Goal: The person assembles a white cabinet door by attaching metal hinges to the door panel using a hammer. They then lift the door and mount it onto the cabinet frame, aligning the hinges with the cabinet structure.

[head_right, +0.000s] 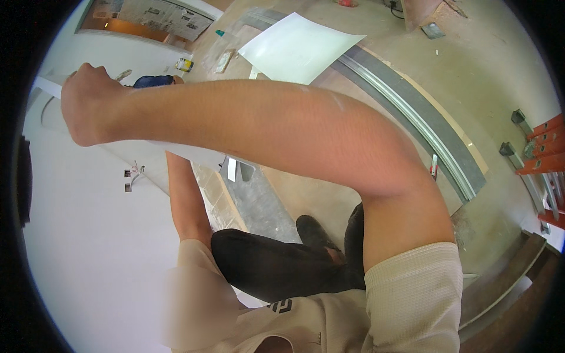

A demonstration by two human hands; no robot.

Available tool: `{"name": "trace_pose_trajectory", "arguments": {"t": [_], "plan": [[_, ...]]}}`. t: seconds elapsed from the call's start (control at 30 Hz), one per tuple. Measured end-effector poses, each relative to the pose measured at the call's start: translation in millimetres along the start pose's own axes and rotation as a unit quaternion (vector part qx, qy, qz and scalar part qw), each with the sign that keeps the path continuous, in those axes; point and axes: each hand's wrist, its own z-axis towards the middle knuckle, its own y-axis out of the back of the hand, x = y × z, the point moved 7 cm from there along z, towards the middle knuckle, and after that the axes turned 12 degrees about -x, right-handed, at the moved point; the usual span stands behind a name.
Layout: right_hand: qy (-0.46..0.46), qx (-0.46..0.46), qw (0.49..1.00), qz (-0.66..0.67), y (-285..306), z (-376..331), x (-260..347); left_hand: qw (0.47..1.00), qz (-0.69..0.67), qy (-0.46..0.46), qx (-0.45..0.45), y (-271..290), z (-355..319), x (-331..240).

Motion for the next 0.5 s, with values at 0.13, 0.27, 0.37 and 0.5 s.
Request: {"name": "trace_pose_trajectory", "arguments": {"t": [0.13, 0.27, 0.37, 0.5], "plan": [[-0.033, 0.004, 0.998, 0.060, 1, -3, 1, 1.000, 0.016, -0.007, -0.007, 3, -3, 1], [-0.069, -0.018, 0.993, 0.094, 3, -2, -4, 1.000, 0.022, -0.007, -0.007, 4, -7, 4], [-0.029, 0.018, 0.998, 0.051, 6, -5, -1, 1.000, 0.023, -0.006, -0.010, 4, -4, 5], [-0.104, 0.004, 0.987, 0.125, -2, -3, -15, 0.999, 0.034, -0.008, -0.012, 0, 0, 9]]}}
